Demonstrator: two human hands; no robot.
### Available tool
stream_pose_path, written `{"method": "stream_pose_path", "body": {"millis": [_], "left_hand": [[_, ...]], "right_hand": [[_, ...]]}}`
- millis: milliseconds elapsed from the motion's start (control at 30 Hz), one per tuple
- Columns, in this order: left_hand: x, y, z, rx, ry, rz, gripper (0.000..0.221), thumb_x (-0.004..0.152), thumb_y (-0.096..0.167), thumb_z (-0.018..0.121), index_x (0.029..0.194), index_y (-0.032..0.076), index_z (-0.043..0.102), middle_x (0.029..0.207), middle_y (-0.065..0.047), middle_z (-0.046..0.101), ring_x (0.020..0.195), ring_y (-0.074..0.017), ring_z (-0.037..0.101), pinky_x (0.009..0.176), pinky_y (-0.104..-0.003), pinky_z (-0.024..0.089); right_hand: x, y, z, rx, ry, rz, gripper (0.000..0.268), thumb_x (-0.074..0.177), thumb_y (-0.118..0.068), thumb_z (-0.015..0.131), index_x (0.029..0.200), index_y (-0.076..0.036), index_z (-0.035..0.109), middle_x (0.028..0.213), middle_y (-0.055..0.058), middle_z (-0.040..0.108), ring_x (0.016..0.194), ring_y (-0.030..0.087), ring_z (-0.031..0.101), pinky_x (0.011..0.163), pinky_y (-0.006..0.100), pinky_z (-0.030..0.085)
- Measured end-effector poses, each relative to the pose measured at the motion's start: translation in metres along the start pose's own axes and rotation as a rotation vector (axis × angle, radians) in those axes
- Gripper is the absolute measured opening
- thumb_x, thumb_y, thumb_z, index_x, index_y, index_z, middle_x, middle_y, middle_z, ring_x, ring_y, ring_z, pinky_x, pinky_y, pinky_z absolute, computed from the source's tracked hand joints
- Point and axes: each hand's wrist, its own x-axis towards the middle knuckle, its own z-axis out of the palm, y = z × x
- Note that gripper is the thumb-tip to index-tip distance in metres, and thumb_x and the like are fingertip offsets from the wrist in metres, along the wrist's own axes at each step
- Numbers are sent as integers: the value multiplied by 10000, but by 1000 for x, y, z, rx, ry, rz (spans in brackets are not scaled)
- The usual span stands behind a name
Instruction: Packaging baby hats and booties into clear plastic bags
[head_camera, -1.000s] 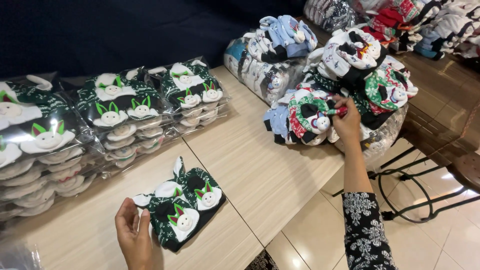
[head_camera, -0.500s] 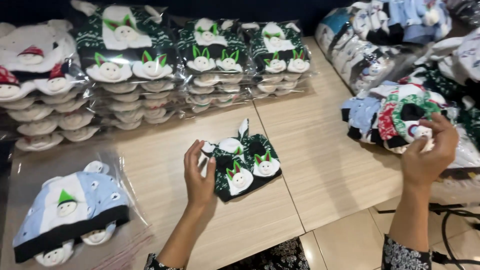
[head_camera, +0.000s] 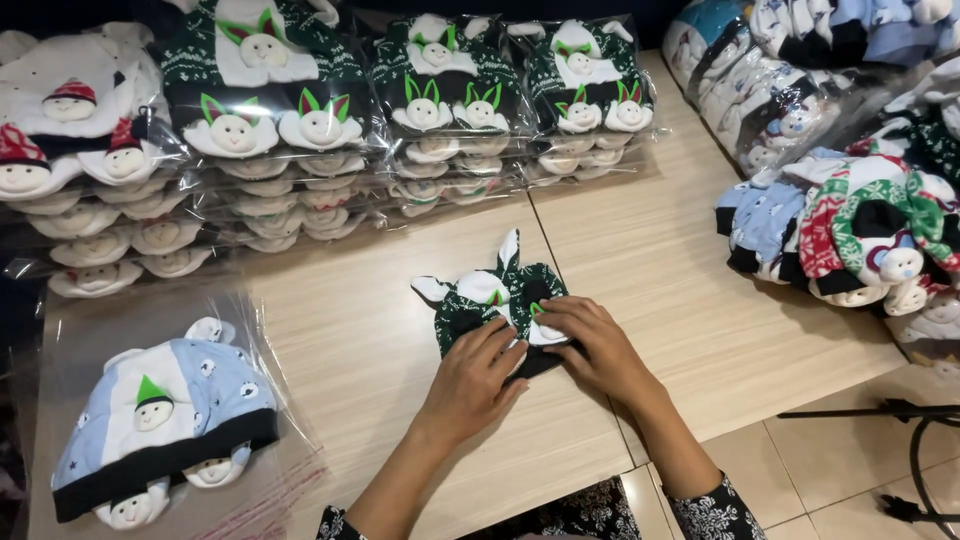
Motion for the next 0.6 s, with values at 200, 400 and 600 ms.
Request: {"method": "stream_pose_path", "body": {"millis": [200,400,600], "left_hand": [[19,18,-24,10,19,-36,356,915,178,703,1240,45,642,1149,-163,631,1254,-397,568,915,-459,503],[35,13,-3,256,25,61,312,850,114,715,1155,55,687,1005,-137,645,1086,-354,621,750,-394,504],[52,-12,12,91,-96,-100,83,780,138,790,829,98,736,680,-68,655,783,-276,631,576,-337,482]], "right_hand": [[-2,-1,-7,230,131,58,282,898,-78,678,1174,-53,732,1184,142,750,1218,388,644,1000,509,511],[-12,12,-4,362,313,427,255,969,-178,646,1206,-90,683,1056,140,765,1043,323,725,880,457,573],[-9,9,-7,723,482,646,249,1035,-172,553,1261,-72,593,902,43,637,693,145,674,601,251,612]]}}
